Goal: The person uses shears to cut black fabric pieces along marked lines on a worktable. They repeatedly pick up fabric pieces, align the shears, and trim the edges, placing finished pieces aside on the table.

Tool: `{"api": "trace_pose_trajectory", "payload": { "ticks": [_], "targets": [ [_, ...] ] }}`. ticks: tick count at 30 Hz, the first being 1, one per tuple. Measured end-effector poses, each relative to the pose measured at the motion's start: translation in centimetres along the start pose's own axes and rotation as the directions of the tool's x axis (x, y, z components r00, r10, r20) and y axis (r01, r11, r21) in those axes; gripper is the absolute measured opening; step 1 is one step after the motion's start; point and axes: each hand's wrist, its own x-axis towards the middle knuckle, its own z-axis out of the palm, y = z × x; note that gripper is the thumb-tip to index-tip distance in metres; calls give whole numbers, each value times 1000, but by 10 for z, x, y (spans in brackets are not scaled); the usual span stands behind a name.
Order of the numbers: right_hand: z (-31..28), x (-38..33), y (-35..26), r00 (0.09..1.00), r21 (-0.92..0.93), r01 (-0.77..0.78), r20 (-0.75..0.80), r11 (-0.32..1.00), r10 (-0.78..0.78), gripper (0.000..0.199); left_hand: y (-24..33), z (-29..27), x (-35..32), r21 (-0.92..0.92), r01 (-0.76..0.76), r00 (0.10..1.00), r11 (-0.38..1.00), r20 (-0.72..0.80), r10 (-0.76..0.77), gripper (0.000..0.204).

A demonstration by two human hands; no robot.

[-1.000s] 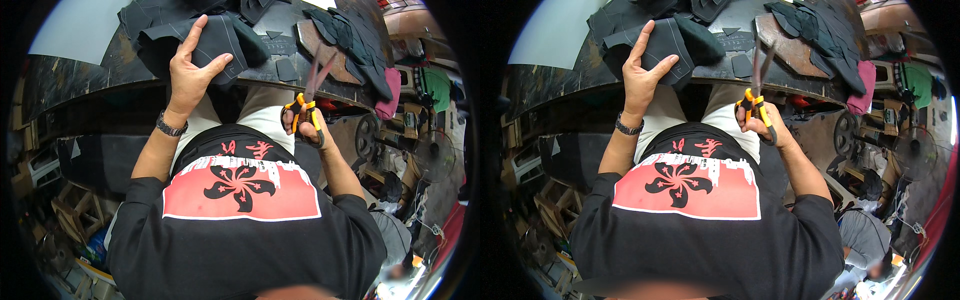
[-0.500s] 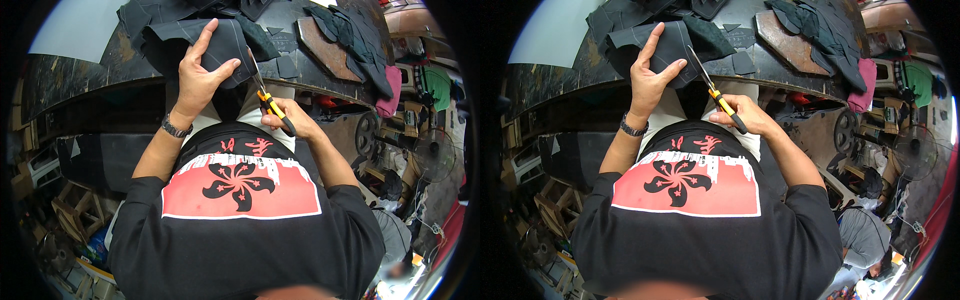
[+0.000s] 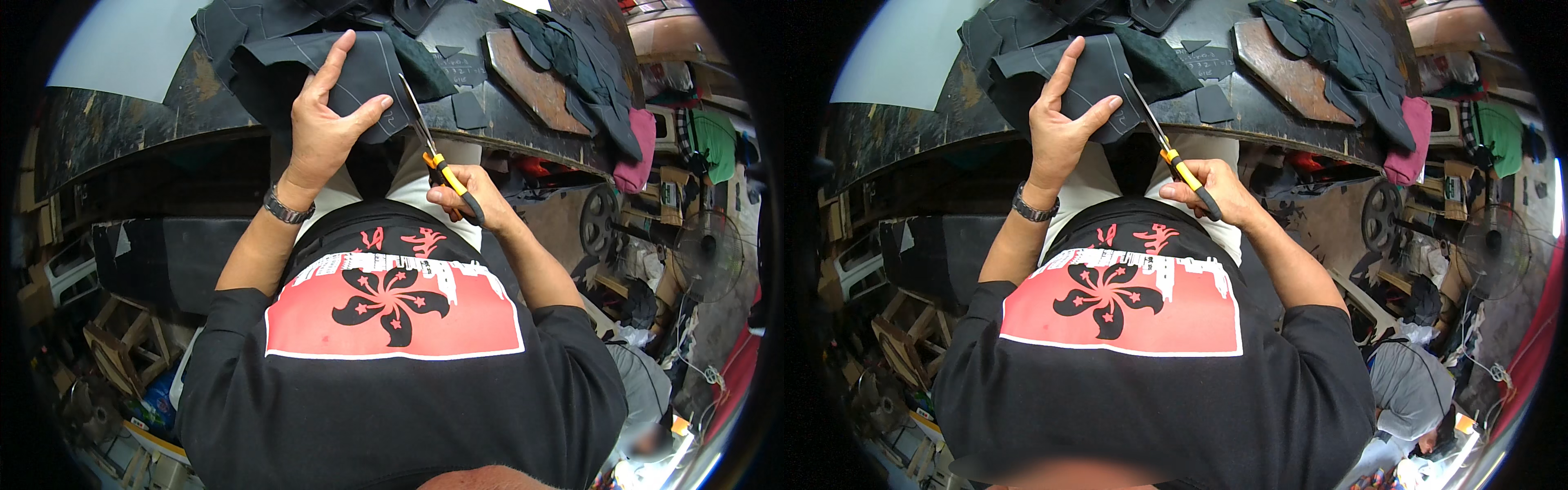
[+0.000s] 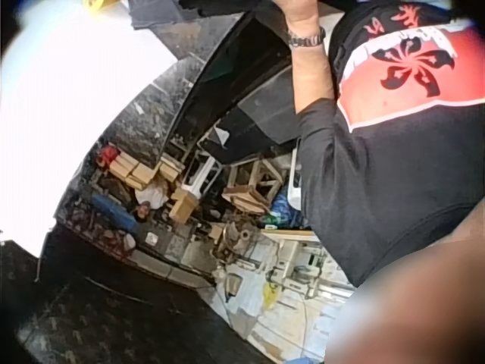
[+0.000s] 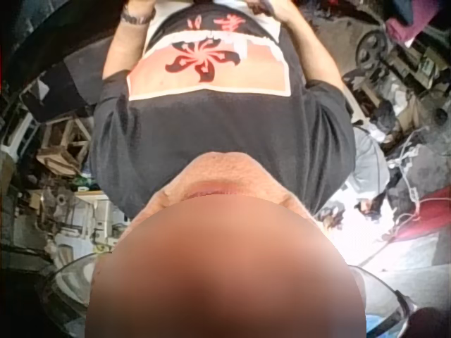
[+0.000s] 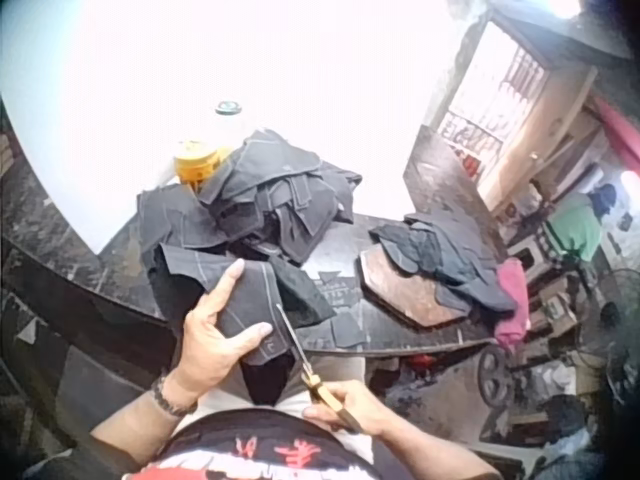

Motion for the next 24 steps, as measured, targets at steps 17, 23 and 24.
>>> {"api": "trace_pose_trajectory", "payload": {
  "ticks": [17,23,24],
  "targets": [
    [3,7,15,991,43,86,96,995,-89,38,2,0,-2,-48,22,1000,999,10,-22,74],
    [3,9,17,985,30,122,118,992,-125,42,3,-1,-4,-52,27,999,998,20,-26,75],
    [3,9,17,983,30,135,123,990,-137,43,3,-1,-3,-46,15,1000,999,20,-14,75]
  ]
}}
